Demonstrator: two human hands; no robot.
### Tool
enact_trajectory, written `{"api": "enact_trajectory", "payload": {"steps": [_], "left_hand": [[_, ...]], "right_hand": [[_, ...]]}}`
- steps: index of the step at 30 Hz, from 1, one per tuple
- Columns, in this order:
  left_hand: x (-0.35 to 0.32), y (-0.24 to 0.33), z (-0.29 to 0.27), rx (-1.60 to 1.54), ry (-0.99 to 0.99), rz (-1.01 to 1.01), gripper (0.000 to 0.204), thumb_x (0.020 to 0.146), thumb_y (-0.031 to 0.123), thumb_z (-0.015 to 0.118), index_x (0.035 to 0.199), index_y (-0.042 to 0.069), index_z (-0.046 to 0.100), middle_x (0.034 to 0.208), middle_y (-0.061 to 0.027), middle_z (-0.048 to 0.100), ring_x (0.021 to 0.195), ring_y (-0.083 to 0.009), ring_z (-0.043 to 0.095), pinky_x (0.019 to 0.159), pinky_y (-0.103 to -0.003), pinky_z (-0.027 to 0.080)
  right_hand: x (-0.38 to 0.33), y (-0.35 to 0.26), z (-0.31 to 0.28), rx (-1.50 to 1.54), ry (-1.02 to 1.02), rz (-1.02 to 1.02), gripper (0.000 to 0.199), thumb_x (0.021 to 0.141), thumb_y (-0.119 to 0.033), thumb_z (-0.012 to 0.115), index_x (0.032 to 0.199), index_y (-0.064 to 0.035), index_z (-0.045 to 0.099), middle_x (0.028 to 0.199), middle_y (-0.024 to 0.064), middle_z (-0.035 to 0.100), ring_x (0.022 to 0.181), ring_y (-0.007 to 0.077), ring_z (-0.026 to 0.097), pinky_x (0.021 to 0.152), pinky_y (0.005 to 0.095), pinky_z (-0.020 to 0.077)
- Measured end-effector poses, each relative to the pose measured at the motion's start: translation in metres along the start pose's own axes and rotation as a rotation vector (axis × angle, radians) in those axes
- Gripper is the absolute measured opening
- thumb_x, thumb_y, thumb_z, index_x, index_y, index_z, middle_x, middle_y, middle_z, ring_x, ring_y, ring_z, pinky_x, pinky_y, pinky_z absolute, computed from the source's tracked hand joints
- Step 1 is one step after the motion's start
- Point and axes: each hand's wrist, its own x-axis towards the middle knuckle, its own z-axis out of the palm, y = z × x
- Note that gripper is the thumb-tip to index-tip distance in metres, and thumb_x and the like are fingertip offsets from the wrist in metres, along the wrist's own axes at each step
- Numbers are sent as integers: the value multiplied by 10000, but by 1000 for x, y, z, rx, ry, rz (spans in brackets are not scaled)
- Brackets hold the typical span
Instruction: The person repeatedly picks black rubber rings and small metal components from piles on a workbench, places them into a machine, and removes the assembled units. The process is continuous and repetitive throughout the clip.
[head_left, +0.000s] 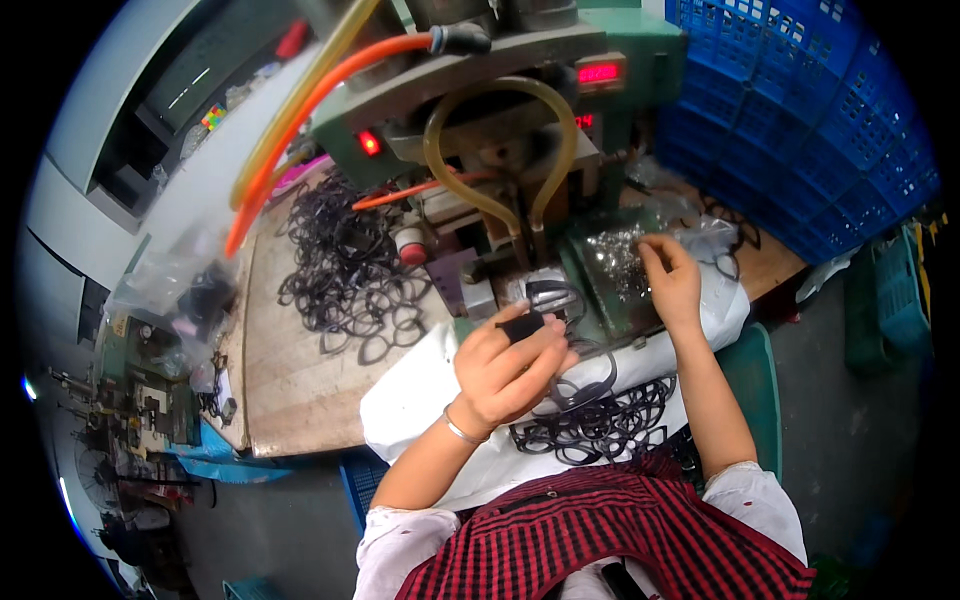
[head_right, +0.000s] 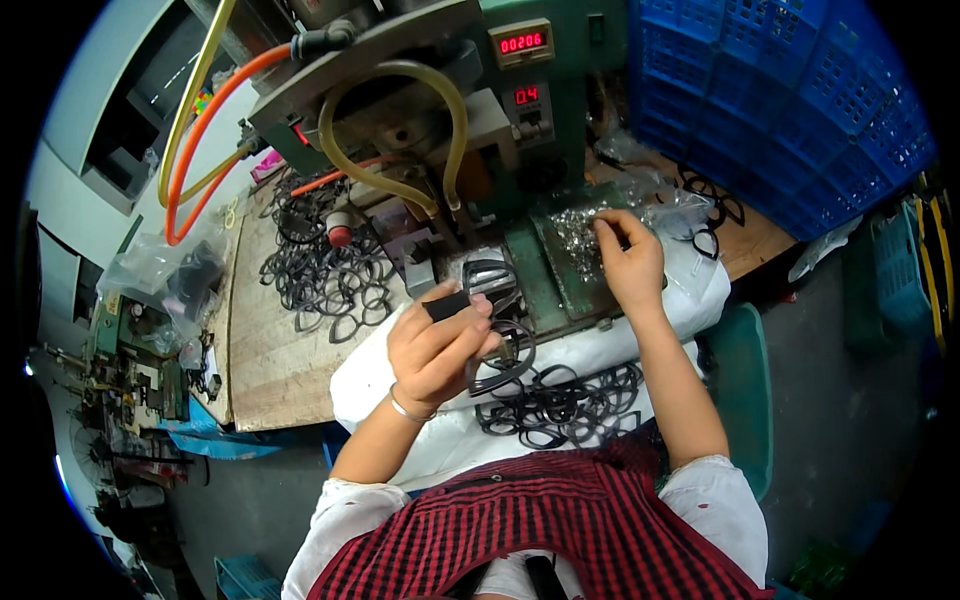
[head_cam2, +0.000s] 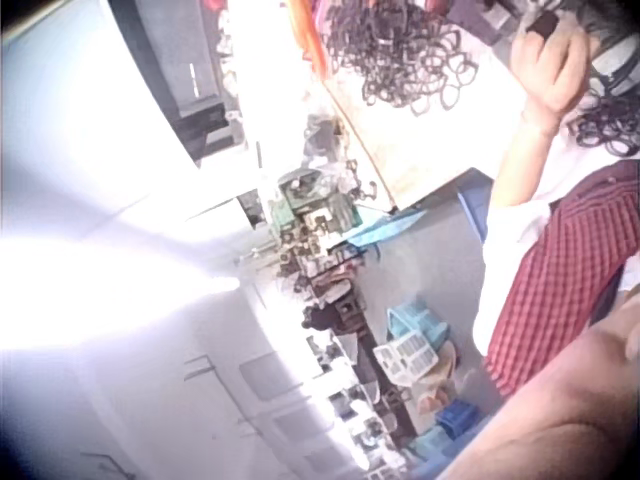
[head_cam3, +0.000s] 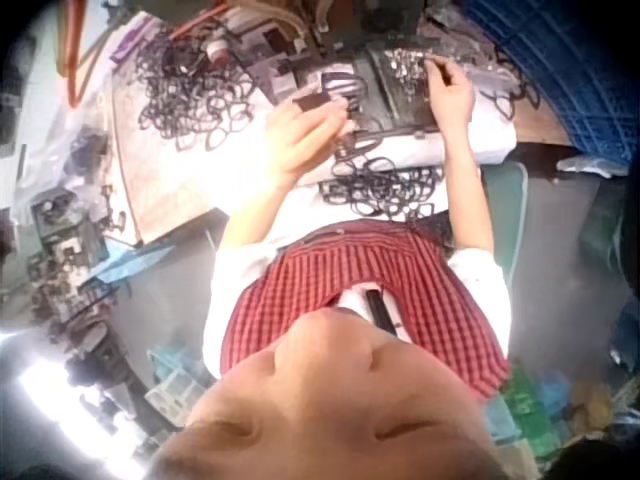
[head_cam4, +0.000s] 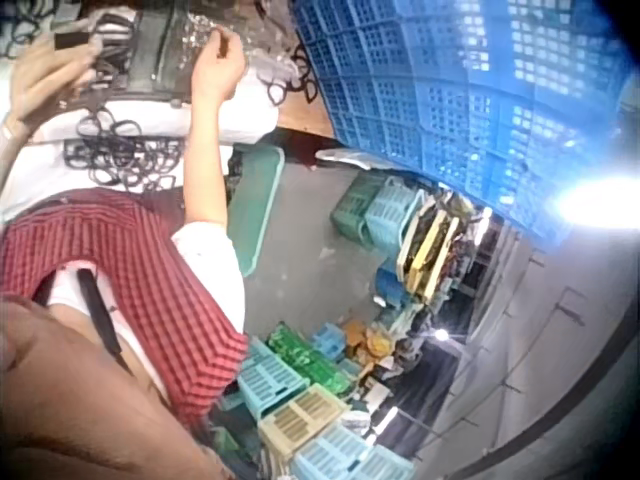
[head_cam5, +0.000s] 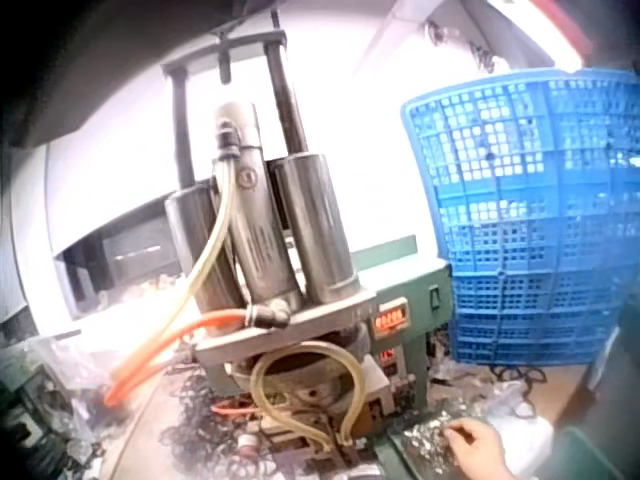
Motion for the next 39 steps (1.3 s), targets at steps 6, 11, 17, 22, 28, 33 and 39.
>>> {"api": "enact_trajectory", "payload": {"steps": [6,11,17,22,28,33,39], "left_hand": [[-12,-8,22,-20,18,74,242,776,129,826,973,74,696,1000,-66,718,819,-235,677,742,-373,624],[-19,-9,20,-18,-14,71,215,779,129,821,947,62,706,1004,-90,716,843,-263,690,757,-390,627],[-30,13,10,-138,17,-186,320,752,50,804,1051,41,689,1088,-130,713,1009,-318,701,930,-465,554],[-102,8,-16,249,244,-804,514,836,55,713,1320,26,541,1290,-163,586,1220,-322,545,1082,-435,392],[-65,-94,-12,337,233,-897,762,815,131,768,1450,-20,375,1403,-228,471,1278,-382,438,1094,-442,335],[-81,-129,11,358,152,-972,775,802,203,811,1433,3,406,1379,-246,475,1259,-390,452,1066,-443,370],[-123,-89,-71,444,5,-914,287,782,54,736,1066,45,694,1128,-157,637,1045,-360,587,936,-405,469]], "right_hand": [[5,14,-16,-284,92,-48,152,939,-151,641,984,-26,715,900,126,726,827,244,702,774,316,523],[-4,7,6,-592,-223,-483,178,765,-87,687,944,-84,693,1128,107,656,1115,331,597,850,430,503],[16,20,14,-673,-217,-611,232,778,-46,663,1010,-47,658,1170,140,656,1095,328,616,821,424,517],[-22,7,-3,-299,-28,-138,127,864,-59,696,978,-10,723,914,108,714,814,198,666,779,302,510],[-16,-8,20,-136,-153,-46,147,876,-39,688,1015,2,716,923,81,720,835,146,656,790,274,509],[-20,1,8,-173,-141,12,158,871,-40,695,1023,1,715,953,87,727,864,149,663,817,269,508],[-55,-2,-46,-54,-50,179,142,882,-18,685,1017,11,718,967,63,708,911,136,643,845,269,500]]}}
